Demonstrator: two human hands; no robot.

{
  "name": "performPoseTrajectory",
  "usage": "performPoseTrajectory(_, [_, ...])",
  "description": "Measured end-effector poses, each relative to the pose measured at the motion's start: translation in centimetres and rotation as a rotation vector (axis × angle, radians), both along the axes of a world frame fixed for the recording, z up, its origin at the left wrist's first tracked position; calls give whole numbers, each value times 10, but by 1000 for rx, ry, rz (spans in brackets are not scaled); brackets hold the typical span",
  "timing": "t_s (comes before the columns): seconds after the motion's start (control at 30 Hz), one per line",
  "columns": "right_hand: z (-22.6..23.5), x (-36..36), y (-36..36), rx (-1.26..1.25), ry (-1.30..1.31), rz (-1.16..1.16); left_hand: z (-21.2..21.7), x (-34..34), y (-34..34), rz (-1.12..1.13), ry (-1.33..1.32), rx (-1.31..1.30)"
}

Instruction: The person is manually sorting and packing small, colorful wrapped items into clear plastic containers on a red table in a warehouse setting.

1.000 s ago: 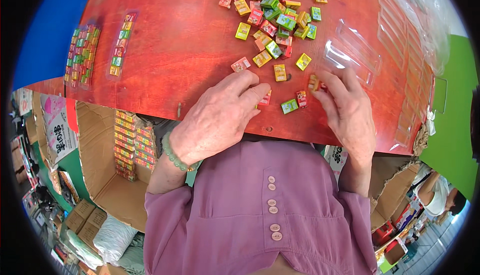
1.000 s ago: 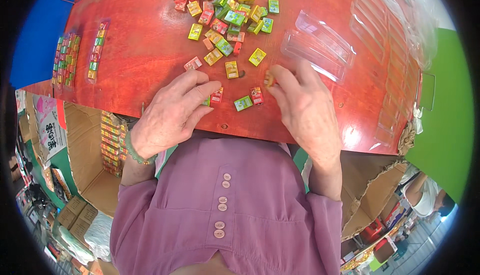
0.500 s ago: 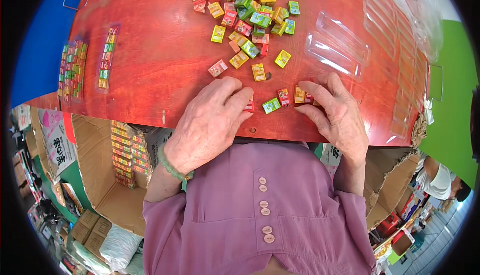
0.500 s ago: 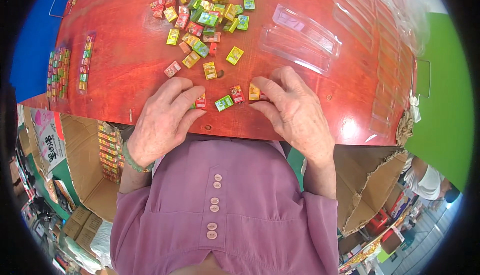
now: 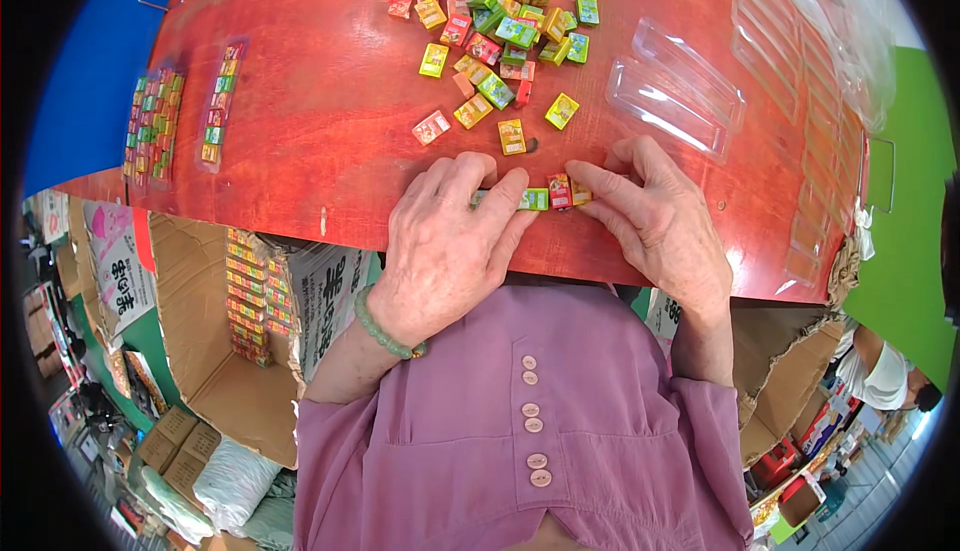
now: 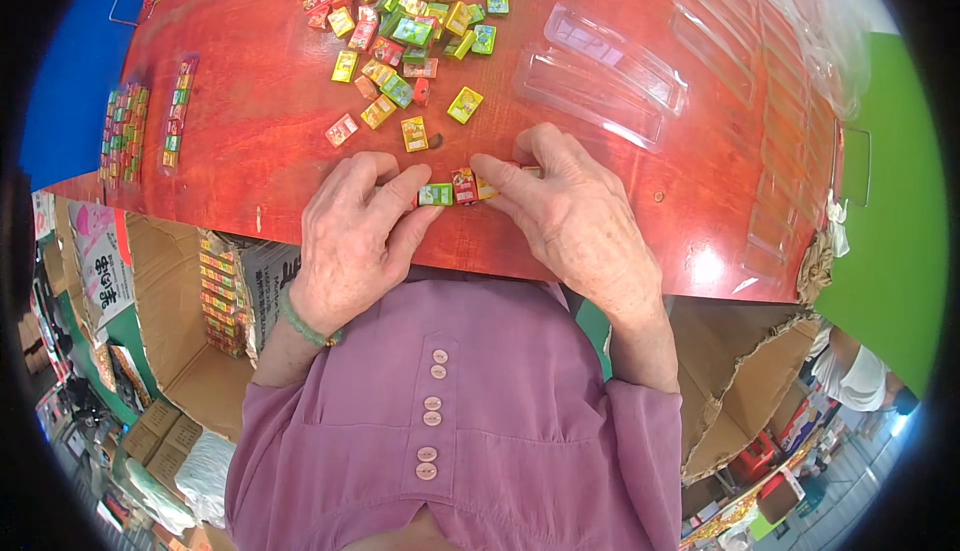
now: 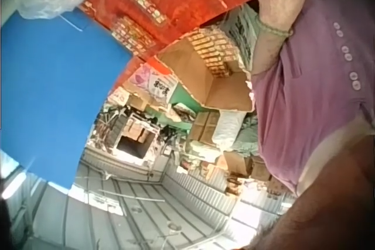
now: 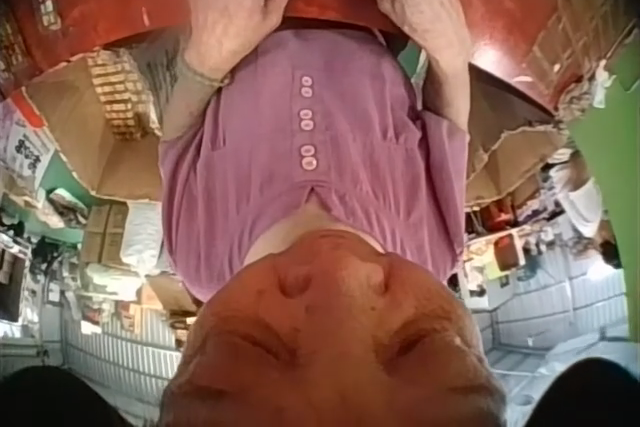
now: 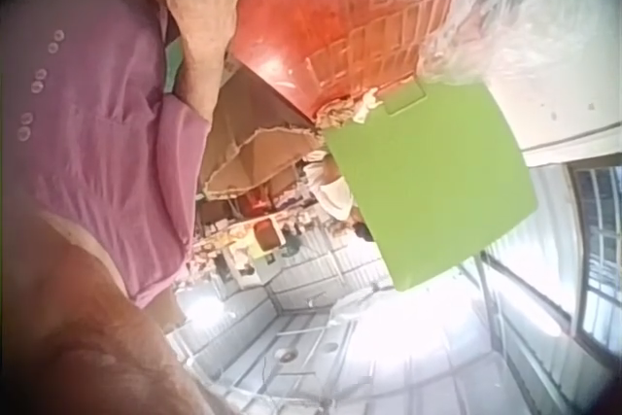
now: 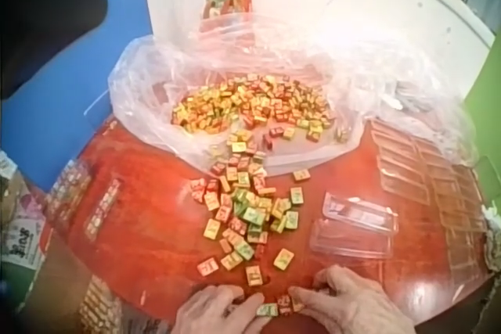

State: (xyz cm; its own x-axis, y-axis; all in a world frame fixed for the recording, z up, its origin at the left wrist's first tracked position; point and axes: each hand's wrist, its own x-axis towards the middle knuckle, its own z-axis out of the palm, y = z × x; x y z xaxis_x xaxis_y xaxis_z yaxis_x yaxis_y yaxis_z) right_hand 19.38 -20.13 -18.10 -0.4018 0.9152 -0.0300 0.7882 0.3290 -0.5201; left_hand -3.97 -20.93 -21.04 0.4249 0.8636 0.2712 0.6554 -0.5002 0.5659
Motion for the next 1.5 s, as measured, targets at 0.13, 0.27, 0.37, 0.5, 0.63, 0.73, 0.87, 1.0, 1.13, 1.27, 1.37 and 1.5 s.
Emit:
performPoseTrajectory(0.13, [0, -1, -5, 42, -5, 48, -1, 4, -1, 75, -43, 14])
performPoseTrajectory(0.27, [-1, -4, -11, 66, -22, 68, -1, 5, -1, 109, -45, 17])
performPoseTrajectory(0.37, [-2, -3, -11, 12, 0, 68, 4, 3, 0, 106, 20, 27])
performPoseTrajectory(0.5, [1, -8, -14, 31, -10, 30, 1, -1, 1, 108, 22, 16])
performPoseTrajectory(0.63, [0, -20, -19, 50, -5, -36, -1, -2, 0, 103, 16, 30])
performPoseTrajectory(0.73, [-10, -27, -23, 117, -23, -71, -1, -2, 1, 100, 20, 49])
performPoseTrajectory(0.87, [-17, -26, -25, 158, 2, -83, -2, -7, 1, 102, 1, 38])
performPoseTrajectory(1.0, [-15, -25, -23, 127, 25, -117, 2, -16, 2, 94, 24, 26])
performPoseTrajectory(1.13, [-16, -24, -23, 143, -10, -154, 1, -17, -2, 106, 47, 62])
performPoseTrajectory(1.27, [-13, -28, -22, 153, -20, -152, -2, -11, -11, 123, 28, 78])
performPoseTrajectory(1.37, [-12, -29, -21, 112, -48, -112, -2, -10, -15, 114, 60, 69])
performPoseTrajectory(1.5, [-13, -31, -20, 120, -30, -35, -3, -9, -13, 119, 46, 74])
